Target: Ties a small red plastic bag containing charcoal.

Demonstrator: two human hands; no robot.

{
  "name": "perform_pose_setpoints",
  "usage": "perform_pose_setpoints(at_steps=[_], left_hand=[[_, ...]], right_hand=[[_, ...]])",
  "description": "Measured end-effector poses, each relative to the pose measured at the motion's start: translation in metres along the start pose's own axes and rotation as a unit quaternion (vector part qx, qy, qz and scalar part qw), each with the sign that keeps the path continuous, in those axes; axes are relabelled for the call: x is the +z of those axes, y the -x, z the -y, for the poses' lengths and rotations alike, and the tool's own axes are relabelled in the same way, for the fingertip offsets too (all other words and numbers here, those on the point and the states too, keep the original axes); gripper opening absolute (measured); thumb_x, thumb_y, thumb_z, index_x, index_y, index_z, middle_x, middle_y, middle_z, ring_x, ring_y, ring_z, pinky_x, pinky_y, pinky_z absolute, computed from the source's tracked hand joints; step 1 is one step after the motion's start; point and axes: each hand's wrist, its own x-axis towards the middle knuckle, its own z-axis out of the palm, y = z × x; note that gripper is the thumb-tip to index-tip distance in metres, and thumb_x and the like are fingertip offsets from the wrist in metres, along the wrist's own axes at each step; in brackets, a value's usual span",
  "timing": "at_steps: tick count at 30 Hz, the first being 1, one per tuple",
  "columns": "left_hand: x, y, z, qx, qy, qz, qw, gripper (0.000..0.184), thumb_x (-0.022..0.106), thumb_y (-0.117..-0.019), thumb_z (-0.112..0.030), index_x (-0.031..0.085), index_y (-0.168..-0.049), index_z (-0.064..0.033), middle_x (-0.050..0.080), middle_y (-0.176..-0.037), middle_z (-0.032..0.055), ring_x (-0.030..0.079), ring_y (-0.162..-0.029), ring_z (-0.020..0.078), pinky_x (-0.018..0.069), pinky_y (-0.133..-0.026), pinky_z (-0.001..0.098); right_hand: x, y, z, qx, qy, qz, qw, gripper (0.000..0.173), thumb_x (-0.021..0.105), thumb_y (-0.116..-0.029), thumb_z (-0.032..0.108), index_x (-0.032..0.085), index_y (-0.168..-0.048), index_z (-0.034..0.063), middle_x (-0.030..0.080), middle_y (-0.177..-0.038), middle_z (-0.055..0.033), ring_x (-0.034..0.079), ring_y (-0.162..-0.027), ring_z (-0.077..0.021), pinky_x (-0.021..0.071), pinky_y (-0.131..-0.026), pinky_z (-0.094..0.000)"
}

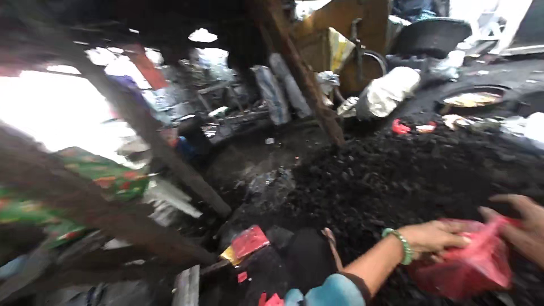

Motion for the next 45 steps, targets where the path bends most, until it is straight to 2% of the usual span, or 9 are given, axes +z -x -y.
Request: perform_pose_setpoints(at_steps=[4,10,15,19,25,32,37,41,45], left_hand=[[0.010,-0.011,0.023,0.032,-0.072,-0.038,0.996,0.030,0.063,-0.1006,-0.012,0.058,-0.124,0.0065,0.064,-0.113,0.0221,0.061,-0.096,0.0237,0.0505,-0.087,0.0409],[0.041,-0.043,0.111,0.053,0.027,-0.110,0.992,0.019,0.065,-0.0944,-0.001,0.062,-0.113,0.0047,0.064,-0.098,0.0156,0.060,-0.085,0.0188,0.0519,-0.079,0.0377],[0.042,-0.054,0.168,-0.068,-0.183,-0.028,0.980,0.035,0.063,-0.0999,-0.014,0.062,-0.132,-0.0002,0.067,-0.126,0.0215,0.064,-0.118,0.0329,0.0483,-0.105,0.0527],[0.049,-0.054,0.176,-0.122,-0.254,-0.005,0.959,0.040,0.057,-0.1009,-0.014,0.058,-0.140,-0.0055,0.064,-0.133,0.0203,0.061,-0.125,0.0352,0.0450,-0.108,0.0560],[0.042,-0.052,0.176,-0.147,-0.275,0.027,0.950,0.044,0.054,-0.1031,-0.015,0.053,-0.146,-0.0052,0.060,-0.139,0.0215,0.057,-0.131,0.0367,0.0417,-0.112,0.0568],[0.044,-0.023,0.132,0.081,-0.477,-0.049,0.874,0.038,0.053,-0.1028,-0.011,0.057,-0.140,-0.0057,0.072,-0.114,0.0207,0.068,-0.111,0.0384,0.0495,-0.098,0.0566],[0.039,-0.019,0.138,0.381,-0.558,-0.181,0.714,0.007,0.069,-0.0874,-0.003,0.075,-0.091,-0.0044,0.072,-0.083,0.0111,0.073,-0.080,0.0292,0.0598,-0.070,0.0458],[0.036,-0.006,0.082,0.043,-0.457,0.004,0.888,0.032,0.049,-0.1081,-0.021,0.070,-0.118,0.0012,0.067,-0.120,0.0204,0.062,-0.119,0.0349,0.0458,-0.104,0.0534],[0.044,-0.006,0.064,-0.114,-0.082,-0.006,0.990,0.028,0.050,-0.1066,-0.018,0.066,-0.096,0.0012,0.059,-0.085,0.0069,0.055,-0.078,0.0143,0.0464,-0.075,0.0331]], right_hand=[[0.038,0.026,-0.037,0.170,-0.104,0.091,0.976,0.037,0.046,-0.1093,0.026,0.070,-0.123,0.0003,0.070,-0.113,-0.0249,0.066,-0.108,-0.0401,0.0467,-0.096,-0.0644],[0.061,0.065,-0.043,0.285,-0.039,0.114,0.951,0.048,0.048,-0.1083,0.042,0.073,-0.116,0.0021,0.071,-0.108,-0.0260,0.066,-0.106,-0.0460,0.0462,-0.093,-0.0693],[0.086,0.085,-0.060,0.294,0.101,0.323,0.894,0.040,0.054,-0.1058,0.040,0.071,-0.122,0.0072,0.070,-0.117,-0.0228,0.065,-0.112,-0.0438,0.0484,-0.095,-0.0646],[0.106,0.106,-0.063,0.288,-0.058,0.240,0.925,0.027,0.063,-0.1025,0.023,0.074,-0.121,0.0069,0.072,-0.118,-0.0174,0.068,-0.109,-0.0341,0.0506,-0.098,-0.0569],[0.121,0.120,-0.068,0.303,-0.283,0.280,0.866,0.035,0.041,-0.1104,0.019,0.065,-0.128,0.0012,0.070,-0.111,-0.0156,0.069,-0.089,-0.0203,0.0576,-0.083,-0.0398],[0.113,0.114,-0.071,0.304,-0.304,0.228,0.873,0.058,0.021,-0.1129,0.039,0.065,-0.109,0.0010,0.063,-0.080,-0.0068,0.060,-0.068,-0.0145,0.0530,-0.064,-0.0331],[0.102,0.094,-0.055,0.312,-0.428,0.236,0.815,0.034,0.036,-0.1101,0.024,0.065,-0.102,0.0080,0.068,-0.082,0.0017,0.063,-0.071,-0.0054,0.0529,-0.064,-0.0244],[0.071,0.083,-0.061,0.211,-0.438,0.315,0.815,0.031,0.057,-0.0794,0.015,0.062,-0.109,0.0105,0.066,-0.084,0.0050,0.060,-0.070,-0.0020,0.0499,-0.063,-0.0204],[0.054,0.079,-0.035,0.158,-0.343,0.265,0.887,0.014,0.057,-0.0993,0.013,0.066,-0.103,0.0036,0.064,-0.081,0.0009,0.060,-0.073,-0.0046,0.0504,-0.071,-0.0253]])
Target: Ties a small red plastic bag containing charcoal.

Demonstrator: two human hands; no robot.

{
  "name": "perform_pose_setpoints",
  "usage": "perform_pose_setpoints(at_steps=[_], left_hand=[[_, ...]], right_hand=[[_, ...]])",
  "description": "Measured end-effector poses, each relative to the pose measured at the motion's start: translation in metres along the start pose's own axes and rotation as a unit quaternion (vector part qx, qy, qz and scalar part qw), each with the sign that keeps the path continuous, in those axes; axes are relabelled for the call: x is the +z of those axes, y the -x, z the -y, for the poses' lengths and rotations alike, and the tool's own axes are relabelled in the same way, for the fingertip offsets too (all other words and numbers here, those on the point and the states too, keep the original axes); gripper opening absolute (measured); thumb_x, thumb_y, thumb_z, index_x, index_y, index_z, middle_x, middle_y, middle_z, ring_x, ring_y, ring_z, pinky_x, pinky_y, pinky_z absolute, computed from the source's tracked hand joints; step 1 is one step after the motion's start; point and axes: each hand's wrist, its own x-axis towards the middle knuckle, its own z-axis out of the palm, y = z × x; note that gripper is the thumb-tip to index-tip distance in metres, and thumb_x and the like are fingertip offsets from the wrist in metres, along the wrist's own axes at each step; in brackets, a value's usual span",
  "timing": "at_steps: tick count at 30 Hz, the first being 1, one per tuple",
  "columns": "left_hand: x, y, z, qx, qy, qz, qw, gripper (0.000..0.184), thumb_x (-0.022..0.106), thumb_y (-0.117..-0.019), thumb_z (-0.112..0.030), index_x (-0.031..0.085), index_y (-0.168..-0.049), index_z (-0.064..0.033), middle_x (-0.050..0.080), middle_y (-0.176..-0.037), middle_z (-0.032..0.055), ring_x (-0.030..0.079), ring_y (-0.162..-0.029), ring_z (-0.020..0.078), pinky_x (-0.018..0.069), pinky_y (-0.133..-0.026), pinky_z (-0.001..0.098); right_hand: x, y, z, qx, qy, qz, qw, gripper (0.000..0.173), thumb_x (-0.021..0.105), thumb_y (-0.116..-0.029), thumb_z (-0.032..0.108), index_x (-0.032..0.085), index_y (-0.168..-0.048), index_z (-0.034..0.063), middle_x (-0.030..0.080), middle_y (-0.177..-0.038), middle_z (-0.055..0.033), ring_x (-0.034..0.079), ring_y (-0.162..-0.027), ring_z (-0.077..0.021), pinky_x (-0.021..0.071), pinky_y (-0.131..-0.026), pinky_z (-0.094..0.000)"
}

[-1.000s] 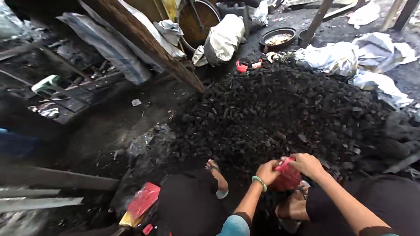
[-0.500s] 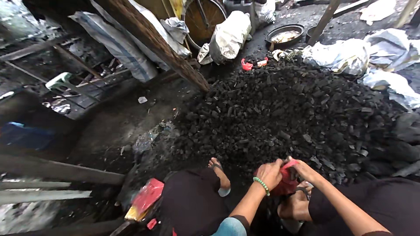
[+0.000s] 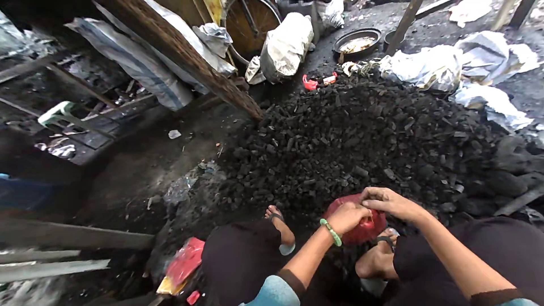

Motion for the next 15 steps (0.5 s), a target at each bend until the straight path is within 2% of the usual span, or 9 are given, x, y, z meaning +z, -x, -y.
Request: perform_pose_setpoints(at_steps=[1,3,4,6,8,10,12,13,15], left_hand=[[0.006,-0.001,0.000,-0.016,0.118,-0.015,0.993,0.024,0.050,-0.1052,-0.015,0.061,-0.088,-0.0029,0.053,-0.074,0.0011,0.051,-0.067,0.0092,0.0451,-0.066,0.0269],[0.016,0.000,-0.004,-0.036,0.339,-0.042,0.939,0.028,0.046,-0.1043,-0.010,0.051,-0.077,-0.0122,0.046,-0.060,-0.0049,0.046,-0.052,0.0044,0.0436,-0.053,0.0186],[0.020,0.001,-0.008,-0.043,0.418,-0.047,0.906,0.029,0.044,-0.1043,-0.010,0.050,-0.076,-0.0145,0.045,-0.059,-0.0054,0.047,-0.051,0.0048,0.0440,-0.052,0.0186],[0.027,0.002,-0.011,-0.037,0.504,-0.050,0.861,0.032,0.042,-0.1036,-0.010,0.050,-0.073,-0.0160,0.047,-0.059,-0.0051,0.049,-0.051,0.0055,0.0451,-0.052,0.0186],[0.030,0.002,-0.009,-0.028,0.520,-0.060,0.851,0.030,0.043,-0.1055,-0.016,0.055,-0.078,-0.0129,0.053,-0.065,-0.0022,0.053,-0.056,0.0079,0.0497,-0.058,0.0214],[0.026,0.001,-0.010,-0.024,0.477,-0.080,0.875,0.032,0.041,-0.1096,-0.025,0.060,-0.089,-0.0087,0.058,-0.073,0.0003,0.057,-0.061,0.0095,0.0534,-0.064,0.0237],[0.022,0.001,-0.007,-0.024,0.439,-0.094,0.893,0.038,0.037,-0.1112,-0.029,0.063,-0.095,-0.0067,0.061,-0.076,0.0012,0.059,-0.064,0.0103,0.0531,-0.065,0.0251],[0.020,0.000,-0.003,-0.026,0.431,-0.102,0.896,0.040,0.036,-0.1116,-0.030,0.064,-0.097,-0.0057,0.062,-0.078,0.0019,0.060,-0.066,0.0111,0.0532,-0.067,0.0262],[0.021,-0.003,0.006,-0.035,0.429,-0.128,0.894,0.039,0.037,-0.1117,-0.029,0.064,-0.102,-0.0036,0.063,-0.083,0.0039,0.060,-0.070,0.0129,0.0528,-0.070,0.0283]], right_hand=[[0.008,0.001,0.004,-0.012,0.028,-0.058,0.998,0.015,0.057,-0.1020,0.014,0.068,-0.099,0.0044,0.064,-0.078,0.0003,0.060,-0.071,-0.0057,0.0508,-0.069,-0.0274],[0.031,0.000,0.002,-0.043,0.057,-0.199,0.977,0.016,0.058,-0.1031,0.014,0.070,-0.099,0.0045,0.067,-0.083,-0.0032,0.062,-0.072,-0.0111,0.0525,-0.070,-0.0359],[0.042,-0.002,-0.003,-0.064,0.058,-0.259,0.962,0.016,0.058,-0.1031,0.014,0.071,-0.100,0.0036,0.068,-0.088,-0.0050,0.062,-0.074,-0.0128,0.0531,-0.071,-0.0373],[0.048,-0.005,-0.007,-0.084,0.038,-0.306,0.947,0.019,0.056,-0.1036,0.015,0.070,-0.102,0.0022,0.067,-0.097,-0.0060,0.063,-0.080,-0.0119,0.0536,-0.075,-0.0336],[0.045,0.000,-0.010,-0.079,-0.012,-0.314,0.946,0.021,0.054,-0.1048,0.018,0.068,-0.104,0.0026,0.064,-0.102,-0.0053,0.061,-0.084,-0.0092,0.0529,-0.076,-0.0286],[0.042,0.006,-0.018,-0.095,-0.031,-0.354,0.930,0.025,0.052,-0.1038,0.020,0.067,-0.108,0.0015,0.063,-0.108,-0.0068,0.062,-0.092,-0.0100,0.0532,-0.083,-0.0303],[0.042,0.011,-0.028,-0.122,-0.020,-0.411,0.903,0.030,0.047,-0.1036,0.025,0.065,-0.107,0.0010,0.061,-0.107,-0.0053,0.060,-0.096,-0.0077,0.0510,-0.087,-0.0286],[0.043,0.013,-0.033,-0.127,-0.015,-0.430,0.894,0.030,0.047,-0.1034,0.026,0.065,-0.104,0.0011,0.060,-0.102,-0.0035,0.059,-0.092,-0.0056,0.0505,-0.085,-0.0260],[0.051,0.020,-0.042,-0.126,-0.014,-0.412,0.903,0.026,0.053,-0.0999,0.023,0.067,-0.099,0.0008,0.063,-0.098,-0.0033,0.061,-0.086,-0.0057,0.0536,-0.080,-0.0261]])
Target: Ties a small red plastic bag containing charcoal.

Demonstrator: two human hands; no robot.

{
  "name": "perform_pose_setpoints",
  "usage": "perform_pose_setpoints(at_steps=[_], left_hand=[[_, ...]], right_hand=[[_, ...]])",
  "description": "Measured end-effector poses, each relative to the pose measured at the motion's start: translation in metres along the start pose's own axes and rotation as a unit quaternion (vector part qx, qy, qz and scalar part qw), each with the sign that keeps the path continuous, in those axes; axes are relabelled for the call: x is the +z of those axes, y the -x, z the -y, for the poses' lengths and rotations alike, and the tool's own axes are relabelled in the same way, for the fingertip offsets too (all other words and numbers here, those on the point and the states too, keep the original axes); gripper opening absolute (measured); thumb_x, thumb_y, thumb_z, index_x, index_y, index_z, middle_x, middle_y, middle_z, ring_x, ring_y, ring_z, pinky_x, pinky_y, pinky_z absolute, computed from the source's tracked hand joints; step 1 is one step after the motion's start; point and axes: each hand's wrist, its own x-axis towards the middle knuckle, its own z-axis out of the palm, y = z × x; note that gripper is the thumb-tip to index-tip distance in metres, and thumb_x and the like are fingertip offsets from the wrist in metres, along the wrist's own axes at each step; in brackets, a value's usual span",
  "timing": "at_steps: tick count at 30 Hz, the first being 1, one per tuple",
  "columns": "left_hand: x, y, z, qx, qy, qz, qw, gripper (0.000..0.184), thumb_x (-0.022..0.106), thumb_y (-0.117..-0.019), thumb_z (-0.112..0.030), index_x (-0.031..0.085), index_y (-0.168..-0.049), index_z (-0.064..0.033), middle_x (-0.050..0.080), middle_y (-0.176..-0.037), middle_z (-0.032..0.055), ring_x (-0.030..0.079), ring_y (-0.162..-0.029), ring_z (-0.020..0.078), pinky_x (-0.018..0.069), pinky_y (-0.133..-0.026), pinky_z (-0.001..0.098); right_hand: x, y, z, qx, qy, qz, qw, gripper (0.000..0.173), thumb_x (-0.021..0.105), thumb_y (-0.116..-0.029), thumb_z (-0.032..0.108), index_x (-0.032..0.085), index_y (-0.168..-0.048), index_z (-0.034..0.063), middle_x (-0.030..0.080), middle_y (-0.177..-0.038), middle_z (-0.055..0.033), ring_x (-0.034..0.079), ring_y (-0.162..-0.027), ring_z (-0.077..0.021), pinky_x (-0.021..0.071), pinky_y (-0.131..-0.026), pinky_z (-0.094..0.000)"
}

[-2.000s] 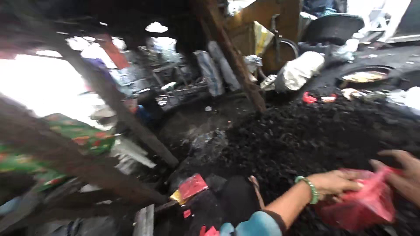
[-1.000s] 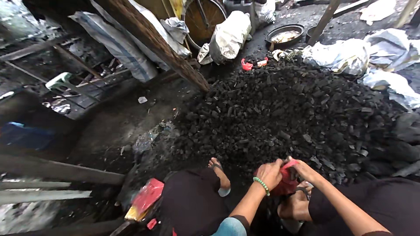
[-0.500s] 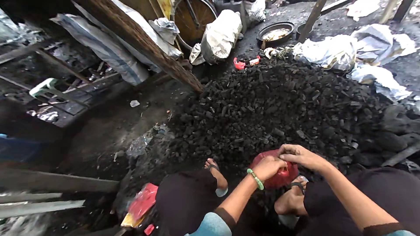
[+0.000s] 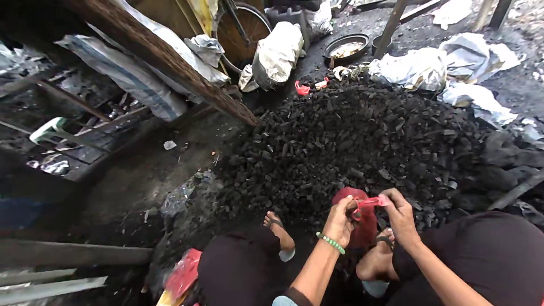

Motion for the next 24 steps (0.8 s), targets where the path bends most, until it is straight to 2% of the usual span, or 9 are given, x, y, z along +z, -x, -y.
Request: perform_pose_setpoints(at_steps=[3,6,8,10,13,16,18,21,24], left_hand=[[-0.003,-0.010,0.007,0.025,0.014,-0.033,0.999,0.030,0.041,-0.1101,-0.022,0.063,-0.107,-0.0011,0.063,-0.087,0.0071,0.060,-0.074,0.0153,0.0530,-0.071,0.0298],[-0.011,-0.019,0.007,0.098,-0.120,-0.016,0.988,0.022,0.048,-0.1061,-0.009,0.064,-0.114,0.0034,0.064,-0.095,0.0114,0.060,-0.081,0.0167,0.0522,-0.075,0.0329],[-0.019,-0.019,-0.005,0.125,-0.362,-0.005,0.924,0.023,0.055,-0.1023,-0.004,0.066,-0.120,0.0063,0.066,-0.115,0.0210,0.063,-0.101,0.0274,0.0514,-0.090,0.0435],[-0.022,-0.013,-0.024,0.099,-0.576,-0.004,0.812,0.025,0.058,-0.1011,-0.005,0.068,-0.123,0.0033,0.057,-0.133,0.0273,0.058,-0.120,0.0398,0.0478,-0.101,0.0537],[-0.027,-0.009,-0.039,0.053,-0.687,-0.034,0.724,0.031,0.061,-0.0982,-0.003,0.065,-0.129,-0.0030,0.051,-0.141,0.0274,0.058,-0.121,0.0452,0.0480,-0.099,0.0604],[-0.038,-0.013,-0.042,0.047,-0.693,-0.017,0.719,0.034,0.064,-0.0974,-0.003,0.064,-0.132,-0.0047,0.063,-0.129,0.0253,0.060,-0.120,0.0443,0.0458,-0.099,0.0631],[-0.042,-0.016,-0.040,0.033,-0.684,-0.001,0.729,0.034,0.061,-0.0990,-0.003,0.065,-0.133,-0.0070,0.068,-0.123,0.0243,0.062,-0.118,0.0440,0.0459,-0.098,0.0635],[-0.048,-0.017,-0.040,0.024,-0.598,0.021,0.801,0.035,0.060,-0.1001,-0.001,0.061,-0.135,-0.0034,0.069,-0.109,0.0254,0.066,-0.100,0.0393,0.0511,-0.090,0.0554],[-0.046,-0.013,-0.036,0.038,-0.456,0.013,0.889,0.037,0.059,-0.1017,-0.005,0.054,-0.138,-0.0045,0.064,-0.100,0.0195,0.058,-0.078,0.0242,0.0495,-0.073,0.0406]], right_hand=[[0.010,0.015,-0.005,0.047,-0.041,0.115,0.991,0.031,0.062,-0.0891,0.013,0.067,-0.116,-0.0005,0.069,-0.112,-0.0098,0.069,-0.088,-0.0143,0.0607,-0.076,-0.0334],[0.023,0.011,0.001,0.099,-0.019,0.195,0.976,0.053,0.066,-0.0916,0.007,0.051,-0.142,0.0013,0.065,-0.128,-0.0149,0.068,-0.110,-0.0202,0.0573,-0.094,-0.0390],[0.031,-0.001,0.001,0.087,0.040,0.179,0.979,0.032,0.070,-0.0941,0.009,0.063,-0.123,-0.0013,0.068,-0.113,-0.0167,0.069,-0.096,-0.0232,0.0578,-0.086,-0.0424],[0.033,-0.013,0.000,0.089,0.080,0.174,0.977,0.013,0.071,-0.0938,0.006,0.072,-0.104,-0.0008,0.067,-0.105,-0.0155,0.065,-0.089,-0.0238,0.0551,-0.082,-0.0430],[0.029,-0.023,-0.016,0.132,0.033,0.198,0.971,0.005,0.070,-0.0935,0.004,0.072,-0.097,0.0004,0.067,-0.098,-0.0106,0.063,-0.087,-0.0185,0.0540,-0.080,-0.0372],[0.020,-0.025,-0.041,0.171,-0.034,0.242,0.955,0.007,0.064,-0.0972,0.004,0.070,-0.095,0.0018,0.068,-0.094,-0.0049,0.064,-0.087,-0.0112,0.0540,-0.083,-0.0309],[0.009,-0.027,-0.045,0.173,0.017,0.283,0.943,0.009,0.063,-0.0993,0.007,0.069,-0.097,0.0001,0.067,-0.097,-0.0071,0.063,-0.090,-0.0131,0.0524,-0.086,-0.0327],[-0.005,-0.038,-0.032,0.160,0.165,0.410,0.882,0.025,0.069,-0.0986,0.021,0.074,-0.105,-0.0029,0.067,-0.114,-0.0187,0.064,-0.107,-0.0284,0.0483,-0.099,-0.0484],[-0.013,-0.047,-0.020,0.132,0.187,0.415,0.881,0.031,0.067,-0.0997,0.024,0.074,-0.090,-0.0051,0.064,-0.101,-0.0175,0.060,-0.094,-0.0271,0.0478,-0.089,-0.0477]])
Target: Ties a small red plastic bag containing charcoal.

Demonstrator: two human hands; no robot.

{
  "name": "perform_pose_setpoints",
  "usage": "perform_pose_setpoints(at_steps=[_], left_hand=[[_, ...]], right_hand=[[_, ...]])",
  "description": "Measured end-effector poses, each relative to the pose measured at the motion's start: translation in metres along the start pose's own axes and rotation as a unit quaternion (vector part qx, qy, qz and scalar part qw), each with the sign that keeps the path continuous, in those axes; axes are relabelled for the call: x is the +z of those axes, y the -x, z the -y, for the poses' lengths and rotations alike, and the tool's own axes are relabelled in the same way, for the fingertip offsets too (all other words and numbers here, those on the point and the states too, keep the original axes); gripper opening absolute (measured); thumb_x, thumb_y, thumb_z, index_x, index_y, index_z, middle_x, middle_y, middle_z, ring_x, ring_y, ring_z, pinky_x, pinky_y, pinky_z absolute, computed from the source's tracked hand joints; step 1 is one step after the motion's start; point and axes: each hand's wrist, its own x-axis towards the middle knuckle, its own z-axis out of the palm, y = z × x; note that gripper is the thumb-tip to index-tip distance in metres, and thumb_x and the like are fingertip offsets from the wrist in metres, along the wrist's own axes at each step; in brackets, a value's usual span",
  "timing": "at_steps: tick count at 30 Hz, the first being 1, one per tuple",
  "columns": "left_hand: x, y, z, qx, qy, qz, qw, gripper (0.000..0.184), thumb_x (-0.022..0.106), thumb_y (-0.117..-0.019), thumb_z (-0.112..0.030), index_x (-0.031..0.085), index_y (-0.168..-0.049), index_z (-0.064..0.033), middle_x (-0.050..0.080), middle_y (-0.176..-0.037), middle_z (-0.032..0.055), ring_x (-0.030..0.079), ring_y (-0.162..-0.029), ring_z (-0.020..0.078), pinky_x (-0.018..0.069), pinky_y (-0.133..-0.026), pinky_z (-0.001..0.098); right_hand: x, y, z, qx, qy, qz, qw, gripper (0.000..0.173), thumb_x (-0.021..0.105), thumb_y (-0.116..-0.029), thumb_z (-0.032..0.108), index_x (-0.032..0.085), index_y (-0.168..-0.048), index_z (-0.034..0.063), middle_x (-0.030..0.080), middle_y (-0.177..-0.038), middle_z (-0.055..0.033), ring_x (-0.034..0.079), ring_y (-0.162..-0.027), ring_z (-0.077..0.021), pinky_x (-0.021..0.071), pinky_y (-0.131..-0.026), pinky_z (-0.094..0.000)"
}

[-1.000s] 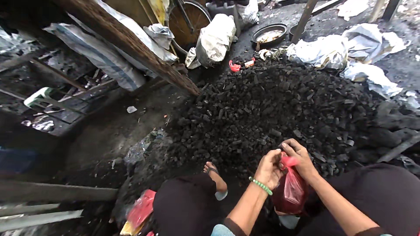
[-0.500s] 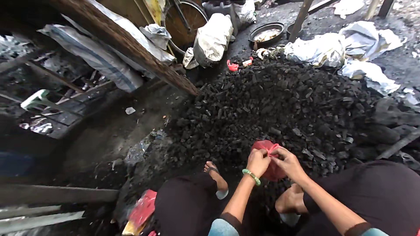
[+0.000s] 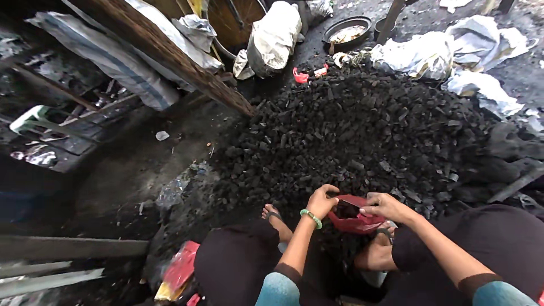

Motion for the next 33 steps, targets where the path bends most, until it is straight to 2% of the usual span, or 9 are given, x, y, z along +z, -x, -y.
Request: perform_pose_setpoints(at_steps=[4,7,10,12,17,23,27,31,33], left_hand=[[0.020,-0.017,0.011,0.005,0.159,-0.027,0.987,0.046,0.061,-0.1014,-0.011,0.045,-0.144,-0.0076,0.064,-0.107,0.0198,0.057,-0.081,0.0223,0.0492,-0.072,0.0395],[0.037,-0.026,0.013,0.012,0.241,-0.032,0.970,0.049,0.060,-0.1015,-0.012,0.042,-0.147,-0.0092,0.063,-0.104,0.0169,0.058,-0.076,0.0203,0.0510,-0.068,0.0375],[0.046,-0.011,-0.002,0.025,0.269,-0.007,0.963,0.045,0.057,-0.1023,-0.012,0.043,-0.145,-0.0094,0.061,-0.094,0.0117,0.055,-0.068,0.0145,0.0489,-0.062,0.0310],[0.046,-0.008,0.002,0.026,0.277,-0.008,0.960,0.040,0.057,-0.1029,-0.010,0.046,-0.142,-0.0073,0.061,-0.088,0.0090,0.056,-0.065,0.0118,0.0484,-0.059,0.0275],[0.021,-0.015,0.030,-0.012,0.344,-0.089,0.935,0.027,0.053,-0.1046,-0.012,0.055,-0.131,-0.0086,0.061,-0.094,0.0079,0.052,-0.063,0.0112,0.0447,-0.056,0.0257],[0.018,-0.019,0.037,-0.028,0.378,-0.096,0.921,0.021,0.052,-0.1053,-0.009,0.056,-0.126,-0.0067,0.064,-0.096,0.0091,0.053,-0.061,0.0106,0.0444,-0.054,0.0235],[0.016,-0.019,0.039,-0.025,0.351,-0.091,0.932,0.021,0.053,-0.1053,-0.010,0.057,-0.125,-0.0055,0.063,-0.094,0.0078,0.051,-0.059,0.0093,0.0438,-0.053,0.0225],[0.018,-0.018,0.042,-0.008,0.306,-0.086,0.948,0.023,0.056,-0.1043,-0.010,0.057,-0.126,-0.0042,0.060,-0.092,0.0075,0.049,-0.059,0.0094,0.0431,-0.054,0.0236],[0.018,-0.020,0.043,0.001,0.261,-0.085,0.962,0.024,0.058,-0.1037,-0.011,0.057,-0.127,-0.0034,0.059,-0.088,0.0076,0.047,-0.058,0.0097,0.0427,-0.054,0.0245]], right_hand=[[-0.001,0.000,0.010,-0.086,-0.067,-0.142,0.984,0.023,0.058,-0.1032,0.015,0.074,-0.097,-0.0007,0.069,-0.097,-0.0104,0.066,-0.091,-0.0186,0.0537,-0.087,-0.0427],[0.019,-0.015,0.026,-0.044,0.030,-0.018,0.998,0.022,0.059,-0.1028,0.013,0.073,-0.112,-0.0020,0.072,-0.110,-0.0179,0.069,-0.104,-0.0291,0.0521,-0.098,-0.0504],[0.050,-0.024,0.048,0.075,0.200,0.125,0.969,0.041,0.057,-0.0985,0.001,0.056,-0.139,-0.0056,0.045,-0.153,-0.0264,0.044,-0.140,-0.0462,0.0369,-0.113,-0.0618],[0.068,-0.029,0.044,0.116,0.257,0.163,0.946,0.050,0.051,-0.0992,-0.006,0.047,-0.149,-0.0015,0.027,-0.165,-0.0235,0.028,-0.150,-0.0499,0.0349,-0.112,-0.0676],[0.068,-0.040,0.004,0.010,0.254,0.101,0.962,0.051,0.058,-0.0992,0.005,0.055,-0.148,0.0195,0.052,-0.149,-0.0208,0.057,-0.125,-0.0493,0.0463,-0.098,-0.0699],[0.023,-0.027,0.012,0.007,0.244,0.079,0.967,0.051,0.076,-0.0923,0.018,0.061,-0.141,0.0146,0.064,-0.136,-0.0183,0.062,-0.123,-0.0401,0.0464,-0.104,-0.0614],[-0.019,-0.008,0.019,-0.026,0.079,-0.151,0.985,0.053,0.084,-0.0854,0.020,0.064,-0.134,0.0103,0.070,-0.118,-0.0223,0.068,-0.105,-0.0425,0.0527,-0.090,-0.0660],[-0.038,-0.004,0.014,-0.003,0.154,-0.351,0.924,0.105,0.087,-0.0809,0.037,0.027,-0.162,0.0084,0.019,-0.167,-0.0268,0.024,-0.149,-0.0546,0.0221,-0.107,-0.0842],[-0.017,0.006,0.014,-0.083,0.215,-0.284,0.931,0.097,0.084,-0.0803,0.045,0.040,-0.157,0.0069,0.028,-0.164,-0.0257,0.026,-0.150,-0.0503,0.0187,-0.111,-0.0832]])
